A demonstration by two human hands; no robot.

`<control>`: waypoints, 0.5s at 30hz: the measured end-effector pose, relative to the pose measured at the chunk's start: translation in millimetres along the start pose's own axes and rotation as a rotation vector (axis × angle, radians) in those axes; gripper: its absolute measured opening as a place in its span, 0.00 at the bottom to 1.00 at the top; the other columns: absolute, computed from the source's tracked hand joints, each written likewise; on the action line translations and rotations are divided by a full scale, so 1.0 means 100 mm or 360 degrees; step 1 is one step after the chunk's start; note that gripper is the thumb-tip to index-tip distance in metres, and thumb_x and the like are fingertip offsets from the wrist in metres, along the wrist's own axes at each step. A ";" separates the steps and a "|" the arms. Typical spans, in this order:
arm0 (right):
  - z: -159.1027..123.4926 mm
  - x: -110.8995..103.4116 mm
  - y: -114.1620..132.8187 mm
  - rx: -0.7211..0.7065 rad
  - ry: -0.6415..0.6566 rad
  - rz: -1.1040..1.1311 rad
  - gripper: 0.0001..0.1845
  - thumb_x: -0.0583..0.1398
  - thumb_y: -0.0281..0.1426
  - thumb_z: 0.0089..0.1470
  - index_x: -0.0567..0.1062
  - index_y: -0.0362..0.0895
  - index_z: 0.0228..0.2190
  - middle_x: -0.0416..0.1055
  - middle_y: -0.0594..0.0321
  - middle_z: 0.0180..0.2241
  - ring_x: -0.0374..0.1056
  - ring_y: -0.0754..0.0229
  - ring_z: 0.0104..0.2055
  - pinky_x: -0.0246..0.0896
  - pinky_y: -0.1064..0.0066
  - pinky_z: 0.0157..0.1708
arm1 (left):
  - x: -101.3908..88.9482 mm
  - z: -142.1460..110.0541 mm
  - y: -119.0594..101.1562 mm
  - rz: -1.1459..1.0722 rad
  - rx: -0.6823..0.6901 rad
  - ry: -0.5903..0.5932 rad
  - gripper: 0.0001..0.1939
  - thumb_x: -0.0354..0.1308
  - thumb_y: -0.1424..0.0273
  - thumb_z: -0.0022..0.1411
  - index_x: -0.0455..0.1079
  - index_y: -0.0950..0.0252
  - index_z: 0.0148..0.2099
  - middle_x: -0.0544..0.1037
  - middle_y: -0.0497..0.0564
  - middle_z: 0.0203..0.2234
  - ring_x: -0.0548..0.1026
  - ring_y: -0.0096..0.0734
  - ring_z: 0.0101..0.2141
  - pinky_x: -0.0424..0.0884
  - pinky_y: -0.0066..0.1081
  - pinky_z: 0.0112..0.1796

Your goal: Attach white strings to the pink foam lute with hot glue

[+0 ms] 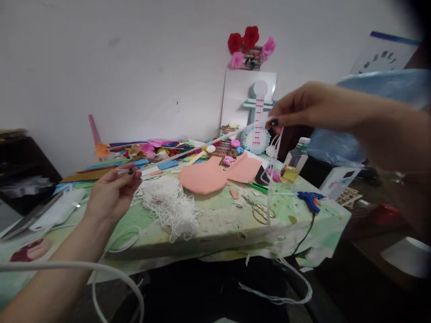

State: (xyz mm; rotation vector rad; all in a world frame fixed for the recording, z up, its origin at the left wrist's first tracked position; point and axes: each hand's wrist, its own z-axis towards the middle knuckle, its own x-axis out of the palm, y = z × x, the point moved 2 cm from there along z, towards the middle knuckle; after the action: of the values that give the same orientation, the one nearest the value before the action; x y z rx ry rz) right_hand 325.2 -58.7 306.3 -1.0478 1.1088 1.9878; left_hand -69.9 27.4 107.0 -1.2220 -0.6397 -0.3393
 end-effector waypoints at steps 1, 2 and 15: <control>0.06 -0.11 0.05 -0.0034 0.0012 -0.0141 0.05 0.63 0.31 0.54 0.79 0.43 0.31 0.75 0.64 0.26 0.67 0.65 0.28 0.59 0.72 0.31 | -0.05 -0.01 0.04 -0.0018 -0.0036 -0.0028 0.11 0.54 0.89 0.54 0.74 0.72 0.33 0.77 0.48 0.23 0.76 0.23 0.25 0.77 0.24 0.29; 0.13 -0.20 0.10 -0.0078 0.0020 -0.0253 0.05 0.62 0.29 0.56 0.79 0.43 0.31 0.75 0.65 0.26 0.67 0.67 0.29 0.59 0.74 0.33 | -0.09 -0.03 0.08 -0.0035 -0.0076 -0.0046 0.12 0.53 0.89 0.54 0.74 0.71 0.33 0.77 0.48 0.23 0.76 0.23 0.24 0.77 0.24 0.29; 0.66 -0.46 0.48 -0.0050 0.0262 -0.0058 0.02 0.64 0.25 0.52 0.77 0.37 0.29 0.71 0.65 0.25 0.62 0.70 0.28 0.56 0.77 0.28 | -0.45 -0.21 0.41 -0.0151 -0.0468 -0.0283 0.15 0.50 0.88 0.57 0.74 0.69 0.31 0.77 0.47 0.22 0.76 0.22 0.21 0.78 0.22 0.25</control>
State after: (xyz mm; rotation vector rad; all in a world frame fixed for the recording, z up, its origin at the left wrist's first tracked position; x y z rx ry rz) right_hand 286.9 -28.8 386.2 -1.2579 1.1380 1.9237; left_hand -75.8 16.6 43.6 -1.5174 -0.8236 -0.4173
